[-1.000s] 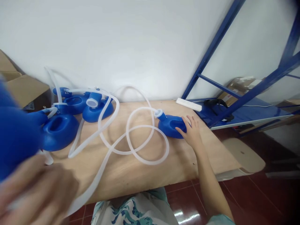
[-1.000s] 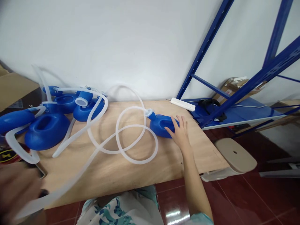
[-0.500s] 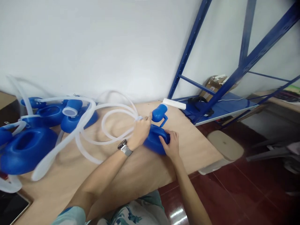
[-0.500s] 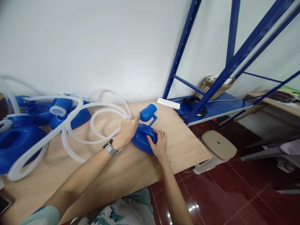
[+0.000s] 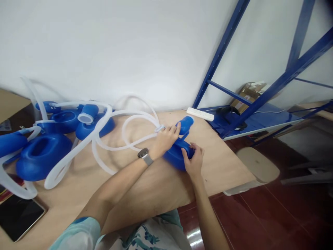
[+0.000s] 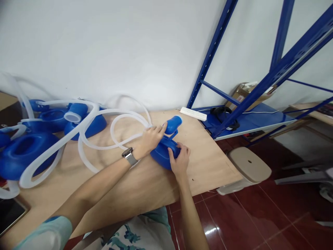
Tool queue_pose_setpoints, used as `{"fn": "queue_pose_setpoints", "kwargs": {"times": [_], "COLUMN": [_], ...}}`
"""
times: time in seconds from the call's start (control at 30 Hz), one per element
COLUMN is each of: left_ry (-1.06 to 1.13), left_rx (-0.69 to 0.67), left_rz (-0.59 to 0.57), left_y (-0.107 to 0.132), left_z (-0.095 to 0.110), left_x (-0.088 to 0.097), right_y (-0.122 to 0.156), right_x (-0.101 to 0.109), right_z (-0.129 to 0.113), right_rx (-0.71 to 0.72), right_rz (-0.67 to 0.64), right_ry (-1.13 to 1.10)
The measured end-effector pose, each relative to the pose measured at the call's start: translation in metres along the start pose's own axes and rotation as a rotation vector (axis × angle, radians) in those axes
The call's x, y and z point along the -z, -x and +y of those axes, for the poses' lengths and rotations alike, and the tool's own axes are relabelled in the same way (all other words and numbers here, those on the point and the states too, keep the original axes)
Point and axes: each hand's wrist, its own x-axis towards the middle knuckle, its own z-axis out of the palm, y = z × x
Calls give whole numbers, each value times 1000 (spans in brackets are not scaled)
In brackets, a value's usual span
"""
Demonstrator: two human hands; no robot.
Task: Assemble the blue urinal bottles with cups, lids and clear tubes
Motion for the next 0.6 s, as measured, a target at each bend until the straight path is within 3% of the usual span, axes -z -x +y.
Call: {"fn": "queue_pose_setpoints", "kwargs": {"times": [0.17,0.3,0.37,0.5,0.6], "left_ry": [23,-10,-68,-241,-219], "left_rx": [-267,-526,-645,-737,-838], "left_rz": [35,1,-5,82,-47], "left_y": [13,39,48,51,50], "left_z": [0,-15,-22,-31,-36], "left_x": [-3,12,28,78,112], "right_y": [-1,-5,-8,-16,-30], "right_x": [0,-5,-9,-19,-26], "right_z": [1,12,16,18,23], "right_rx": [39,21,8,-71,-117], "right_rz": [-33,-44,-66,-65,-25], "right_ry": [71,112,105,54,71]}}
